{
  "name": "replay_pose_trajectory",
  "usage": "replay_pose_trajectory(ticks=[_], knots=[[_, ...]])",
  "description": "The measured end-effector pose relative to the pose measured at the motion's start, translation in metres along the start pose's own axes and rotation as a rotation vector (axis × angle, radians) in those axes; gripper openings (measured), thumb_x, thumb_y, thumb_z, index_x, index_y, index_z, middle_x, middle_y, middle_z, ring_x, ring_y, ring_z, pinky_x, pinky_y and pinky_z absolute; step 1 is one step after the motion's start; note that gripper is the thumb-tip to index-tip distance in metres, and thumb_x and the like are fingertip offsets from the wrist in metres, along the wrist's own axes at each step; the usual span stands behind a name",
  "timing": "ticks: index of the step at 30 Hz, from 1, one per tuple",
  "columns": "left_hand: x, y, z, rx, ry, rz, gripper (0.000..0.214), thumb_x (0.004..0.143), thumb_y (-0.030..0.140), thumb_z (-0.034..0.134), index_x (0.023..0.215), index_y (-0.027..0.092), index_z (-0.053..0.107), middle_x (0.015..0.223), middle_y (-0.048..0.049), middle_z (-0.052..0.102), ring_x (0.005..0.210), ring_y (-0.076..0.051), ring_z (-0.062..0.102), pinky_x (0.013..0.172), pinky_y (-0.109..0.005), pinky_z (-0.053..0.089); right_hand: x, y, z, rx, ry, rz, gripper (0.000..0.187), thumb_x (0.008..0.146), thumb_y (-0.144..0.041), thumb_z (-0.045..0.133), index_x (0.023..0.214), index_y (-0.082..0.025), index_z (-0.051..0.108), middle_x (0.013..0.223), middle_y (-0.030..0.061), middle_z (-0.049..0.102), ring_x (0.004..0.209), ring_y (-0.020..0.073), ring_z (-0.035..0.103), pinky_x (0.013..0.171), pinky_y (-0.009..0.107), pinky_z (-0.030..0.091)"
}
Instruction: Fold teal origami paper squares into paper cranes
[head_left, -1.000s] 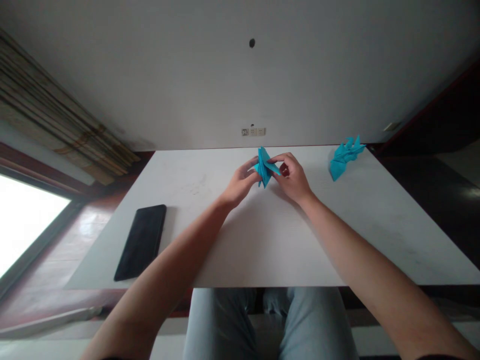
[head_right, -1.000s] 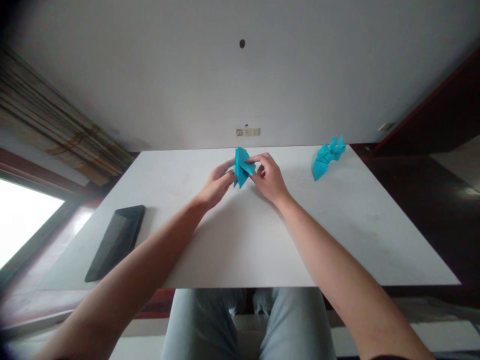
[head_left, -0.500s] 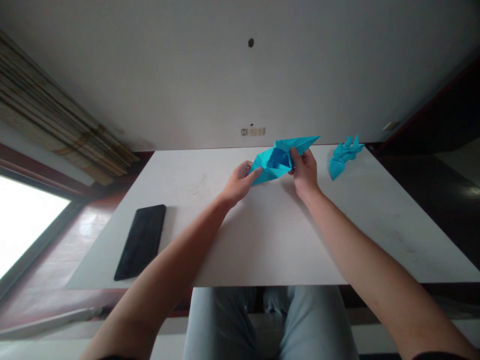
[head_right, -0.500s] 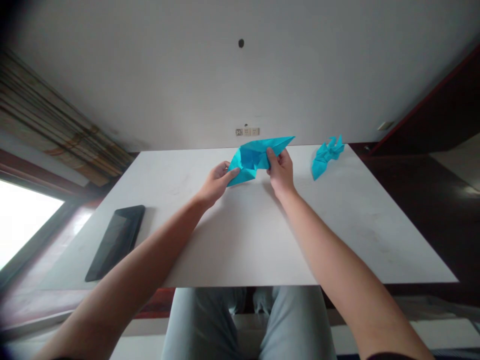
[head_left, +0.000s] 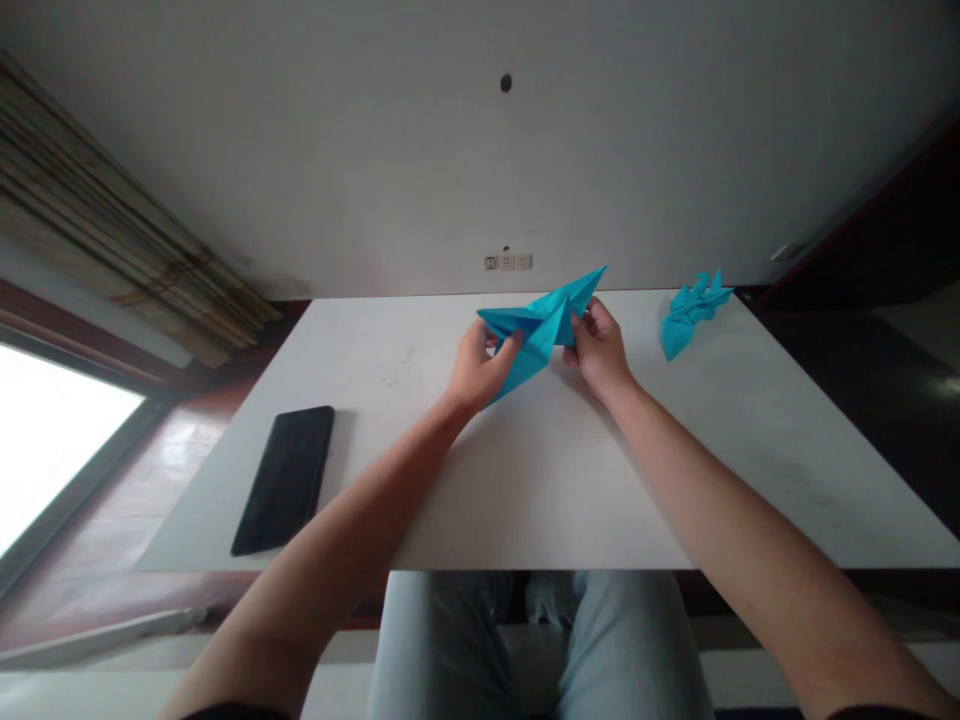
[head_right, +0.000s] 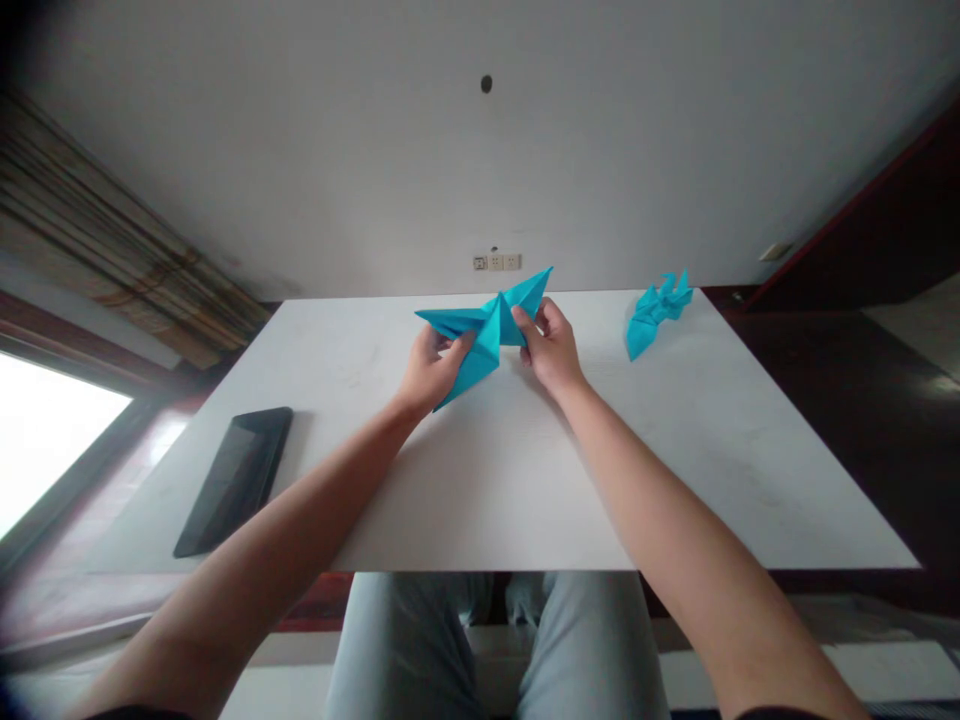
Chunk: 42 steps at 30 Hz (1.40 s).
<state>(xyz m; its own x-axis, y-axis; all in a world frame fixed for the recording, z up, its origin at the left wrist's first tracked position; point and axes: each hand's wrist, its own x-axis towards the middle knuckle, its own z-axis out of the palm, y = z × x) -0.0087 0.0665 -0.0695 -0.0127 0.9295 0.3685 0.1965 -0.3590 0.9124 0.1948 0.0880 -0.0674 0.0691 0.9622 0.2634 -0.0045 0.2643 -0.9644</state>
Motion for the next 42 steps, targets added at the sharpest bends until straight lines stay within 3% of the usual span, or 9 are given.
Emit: replay_pose_trajectory(ticks=[7, 12, 15, 19, 24, 29, 33, 39, 42], knots=[[0.007, -0.005, -0.004, -0.085, 0.125, -0.062, 0.047, 0.099, 0.068, 0.08, 0.09, 0.022, 0.069, 0.085, -0.0044, 0.077, 0.083, -0.023, 0.07, 0.077, -0.034, 0.056, 0.008, 0.004, -0.006, 0.111, 0.01, 0.141, 0.068, 0.075, -0.087, 0.088, 0.105, -0.032, 0.061, 0.084, -0.0039, 0.068, 0.073, 0.0202, 0.069, 0.059, 0.033, 0.058], [0.006, 0.003, -0.007, 0.003, 0.144, 0.056, 0.037, 0.105, 0.055, 0.076, 0.088, 0.023, 0.073, 0.092, -0.0052, 0.077, 0.092, -0.024, 0.07, 0.088, -0.037, 0.058, 0.0, -0.013, -0.006, 0.156, -0.195, 0.263, 0.073, 0.072, -0.082, 0.095, 0.117, -0.033, 0.065, 0.123, 0.0047, 0.082, 0.11, 0.031, 0.081, 0.073, 0.042, 0.072], [0.004, 0.008, -0.008, 0.049, 0.155, 0.124, 0.033, 0.105, 0.048, 0.076, 0.083, 0.023, 0.074, 0.101, -0.0071, 0.076, 0.097, -0.024, 0.069, 0.088, -0.037, 0.058, -0.005, -0.009, -0.004, 0.12, -0.268, 0.226, 0.084, 0.071, -0.074, 0.101, 0.136, -0.035, 0.064, 0.14, 0.008, 0.08, 0.125, 0.0347, 0.079, 0.094, 0.052, 0.074], [0.005, 0.011, -0.01, 0.065, 0.197, 0.125, 0.044, 0.103, 0.051, 0.078, 0.073, 0.023, 0.066, 0.088, -0.0052, 0.069, 0.087, -0.022, 0.062, 0.081, -0.035, 0.056, 0.001, 0.011, -0.007, -0.026, -0.133, 0.109, 0.1, 0.068, -0.056, 0.105, 0.151, -0.036, 0.055, 0.151, 0.009, 0.076, 0.141, 0.0369, 0.072, 0.116, 0.061, 0.066], [0.015, 0.002, -0.018, -0.066, 0.262, -0.036, 0.051, 0.101, 0.072, 0.077, 0.086, 0.023, 0.072, 0.082, -0.0045, 0.073, 0.082, -0.022, 0.067, 0.07, -0.032, 0.053, 0.009, 0.016, -0.016, -0.045, -0.091, 0.19, 0.058, 0.081, -0.058, 0.093, 0.126, -0.027, 0.075, 0.133, 0.0112, 0.086, 0.129, 0.0365, 0.08, 0.121, 0.062, 0.061], [0.033, -0.016, -0.038, -0.184, 0.214, -0.115, 0.064, 0.088, 0.086, 0.082, 0.091, 0.022, 0.077, 0.086, -0.0076, 0.079, 0.085, -0.025, 0.073, 0.069, -0.033, 0.057, 0.008, 0.004, -0.02, -0.046, -0.067, 0.195, 0.061, 0.076, -0.075, 0.096, 0.111, -0.027, 0.084, 0.121, 0.0088, 0.09, 0.12, 0.0352, 0.083, 0.113, 0.056, 0.066], [0.043, -0.026, -0.061, -0.181, 0.141, -0.205, 0.063, 0.081, 0.081, 0.091, 0.091, 0.021, 0.077, 0.087, -0.0092, 0.079, 0.082, -0.025, 0.074, 0.069, -0.036, 0.059, 0.011, 0.004, -0.025, -0.152, -0.092, 0.151, 0.065, 0.08, -0.088, 0.085, 0.097, -0.026, 0.082, 0.1, 0.0074, 0.088, 0.094, 0.0287, 0.08, 0.087, 0.044, 0.068], [0.03, -0.012, -0.066, 0.554, 0.322, -0.018, 0.062, 0.082, 0.03, 0.096, 0.137, 0.021, 0.068, 0.15, -0.0231, 0.069, 0.135, -0.042, 0.068, 0.116, -0.062, 0.056, 0.01, 0.014, -0.03, -0.649, -0.212, -0.038, 0.043, 0.092, -0.065, 0.082, 0.08, -0.027, 0.064, 0.073, 0.0015, 0.066, 0.072, 0.0231, 0.06, 0.068, 0.037, 0.051], [0.014, 0.002, -0.042, 0.779, 0.144, 0.12, 0.042, 0.097, 0.026, 0.079, 0.138, 0.02, 0.069, 0.155, -0.0249, 0.064, 0.148, -0.047, 0.059, 0.125, -0.067, 0.047, 0.003, 0.009, -0.027, -0.878, -0.171, -0.151, 0.029, 0.087, -0.039, 0.087, 0.107, -0.024, 0.071, 0.102, 0.0107, 0.077, 0.092, 0.0322, 0.069, 0.083, 0.046, 0.059]])
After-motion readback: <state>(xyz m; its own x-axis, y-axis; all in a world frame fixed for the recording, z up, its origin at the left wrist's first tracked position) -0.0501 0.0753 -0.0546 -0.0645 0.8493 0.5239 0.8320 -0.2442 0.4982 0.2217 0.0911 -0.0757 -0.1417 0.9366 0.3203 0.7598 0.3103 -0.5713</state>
